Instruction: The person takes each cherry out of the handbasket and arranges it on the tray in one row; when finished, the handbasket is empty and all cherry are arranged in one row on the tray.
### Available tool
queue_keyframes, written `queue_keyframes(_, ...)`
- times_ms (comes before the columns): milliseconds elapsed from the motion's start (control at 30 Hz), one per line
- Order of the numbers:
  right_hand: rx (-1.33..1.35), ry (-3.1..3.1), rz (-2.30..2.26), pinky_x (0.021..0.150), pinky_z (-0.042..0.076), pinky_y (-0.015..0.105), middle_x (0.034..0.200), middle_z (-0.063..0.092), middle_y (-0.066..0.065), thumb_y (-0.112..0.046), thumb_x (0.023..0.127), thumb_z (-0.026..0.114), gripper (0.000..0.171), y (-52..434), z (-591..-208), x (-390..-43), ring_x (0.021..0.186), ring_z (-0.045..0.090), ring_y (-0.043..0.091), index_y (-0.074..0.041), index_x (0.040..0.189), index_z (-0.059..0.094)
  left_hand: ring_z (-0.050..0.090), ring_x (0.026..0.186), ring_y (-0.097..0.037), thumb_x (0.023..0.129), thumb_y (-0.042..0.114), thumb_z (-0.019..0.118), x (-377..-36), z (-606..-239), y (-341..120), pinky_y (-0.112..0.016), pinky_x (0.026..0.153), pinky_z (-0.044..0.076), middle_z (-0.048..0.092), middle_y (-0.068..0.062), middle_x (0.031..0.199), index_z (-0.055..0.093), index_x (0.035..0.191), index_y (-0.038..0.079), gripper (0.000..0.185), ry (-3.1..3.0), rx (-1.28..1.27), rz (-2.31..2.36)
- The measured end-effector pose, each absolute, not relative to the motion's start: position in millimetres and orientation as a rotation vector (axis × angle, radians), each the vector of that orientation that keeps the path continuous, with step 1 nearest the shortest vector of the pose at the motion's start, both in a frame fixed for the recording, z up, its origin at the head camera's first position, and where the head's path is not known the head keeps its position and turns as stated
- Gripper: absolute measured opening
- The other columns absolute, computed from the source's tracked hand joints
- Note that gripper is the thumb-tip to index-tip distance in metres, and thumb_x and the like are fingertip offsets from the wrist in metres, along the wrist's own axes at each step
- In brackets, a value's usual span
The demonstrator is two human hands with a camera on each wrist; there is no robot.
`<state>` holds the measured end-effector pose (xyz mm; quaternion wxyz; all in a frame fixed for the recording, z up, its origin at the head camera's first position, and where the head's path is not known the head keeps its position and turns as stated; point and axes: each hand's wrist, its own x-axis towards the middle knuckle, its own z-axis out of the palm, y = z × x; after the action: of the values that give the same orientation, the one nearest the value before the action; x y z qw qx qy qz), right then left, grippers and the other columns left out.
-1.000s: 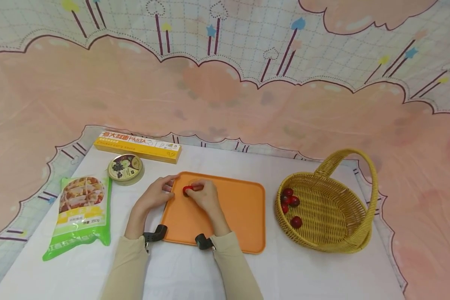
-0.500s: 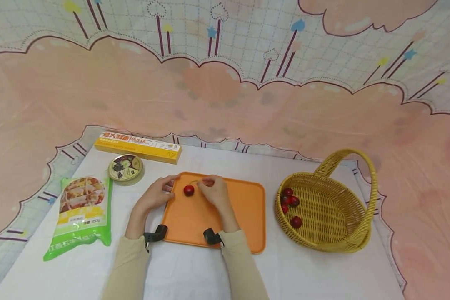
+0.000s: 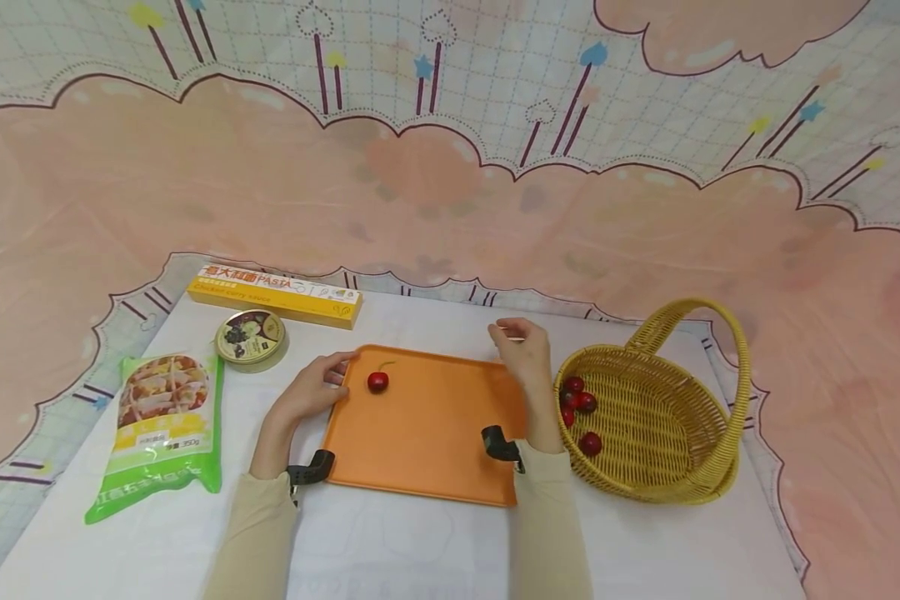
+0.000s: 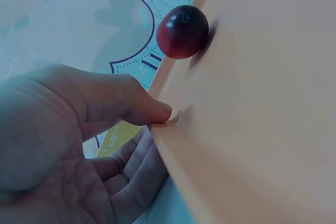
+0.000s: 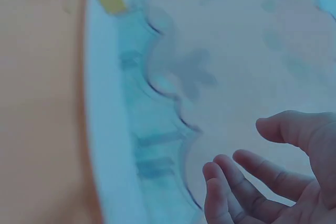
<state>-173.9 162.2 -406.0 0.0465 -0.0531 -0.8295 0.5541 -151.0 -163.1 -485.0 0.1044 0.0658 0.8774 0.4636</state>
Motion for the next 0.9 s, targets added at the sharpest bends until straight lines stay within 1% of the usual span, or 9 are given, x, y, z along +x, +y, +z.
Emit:
queue_keyframes(33,-0.186,-2.517,1.708,0.063,0.053,0.019,0.103,0.068,0.025,-0.015,0.094,0.065,0.032,171,-401,-174,0.069,0.064,0.002,0.009,0.115,0.067,0.057,0.096,-0.03,0.08,-0.006,0.063,-151,-485,-163,-0.042,0.083,0.05,0.054,-0.02,0.11,0.051,0.139,-0.002,0.06,2.587,0.193,1.369)
queue_keyframes(100,-0.232,-2.486,1.744,0.066,0.053,0.018,0.107,0.066,0.024,-0.018,0.095,0.064,0.037,189,-393,-174,0.073,0.064,0.0,0.009,0.12,0.064,0.057,0.096,-0.03,0.08,-0.006,0.063,-151,-485,-163,-0.041,0.082,0.049,0.054,-0.02,0.109,0.051,0.139,-0.002,0.06,2.589,0.193,1.371)
queue_keyframes(167,-0.276,-2.466,1.756,0.068,0.053,0.017,0.107,0.066,0.017,-0.02,0.095,0.063,0.04,207,-388,-174,0.075,0.065,-0.001,0.008,0.124,0.062,0.056,0.095,-0.03,0.08,-0.006,0.063,-152,-486,-164,-0.04,0.082,0.049,0.054,-0.019,0.109,0.052,0.139,-0.002,0.06,2.591,0.195,1.373)
queue_keyframes(333,-0.431,-2.387,1.8,0.068,0.053,0.017,0.088,0.067,-0.006,-0.021,0.096,0.062,0.044,242,-381,-172,0.072,0.065,-0.002,0.008,0.128,0.058,0.057,0.095,-0.03,0.08,-0.006,0.063,-152,-487,-164,-0.039,0.081,0.049,0.054,-0.02,0.109,0.052,0.138,-0.003,0.06,2.596,0.224,1.398)
queue_keyframes(433,-0.504,-2.371,1.812,0.068,0.052,0.017,0.077,0.064,-0.016,-0.02,0.096,0.062,0.045,257,-381,-171,0.07,0.064,-0.002,0.009,0.129,0.055,0.057,0.095,-0.031,0.079,-0.007,0.062,-151,-487,-164,-0.039,0.081,0.049,0.055,-0.021,0.109,0.052,0.138,-0.004,0.06,2.599,0.245,1.412)
queue_keyframes(533,-0.558,-2.421,1.769,0.068,0.052,0.016,0.074,0.062,-0.018,-0.022,0.096,0.06,0.048,270,-383,-167,0.072,0.063,-0.003,0.01,0.131,0.053,0.057,0.095,-0.03,0.079,-0.008,0.062,-151,-488,-163,-0.039,0.081,0.048,0.055,-0.02,0.109,0.052,0.138,-0.003,0.06,2.594,0.235,1.412)
queue_keyframes(667,-0.659,-2.529,1.724,0.072,0.053,0.018,0.093,0.068,-0.005,-0.03,0.098,0.057,0.057,284,-387,-161,0.077,0.062,-0.003,0.01,0.137,0.049,0.057,0.095,-0.03,0.08,-0.008,0.063,-152,-487,-162,-0.04,0.082,0.048,0.055,-0.021,0.11,0.052,0.138,-0.003,0.06,2.584,0.23,1.407)
queue_keyframes(767,-0.761,-2.569,1.733,0.075,0.053,0.019,0.108,0.067,0.002,-0.034,0.098,0.056,0.063,292,-391,-156,0.078,0.061,-0.004,0.01,0.142,0.044,0.057,0.096,-0.031,0.081,-0.007,0.063,-153,-487,-163,-0.042,0.083,0.049,0.056,-0.021,0.111,0.052,0.139,-0.003,0.059,2.581,0.236,1.398)
queue_keyframes(900,-0.839,-2.597,1.755,0.072,0.051,0.019,0.099,0.068,-0.005,-0.029,0.098,0.055,0.062,301,-400,-150,0.076,0.058,-0.005,0.012,0.142,0.042,0.058,0.097,-0.031,0.081,-0.007,0.063,-154,-487,-165,-0.043,0.085,0.049,0.056,-0.021,0.112,0.051,0.139,-0.003,0.059,2.581,0.239,1.389)
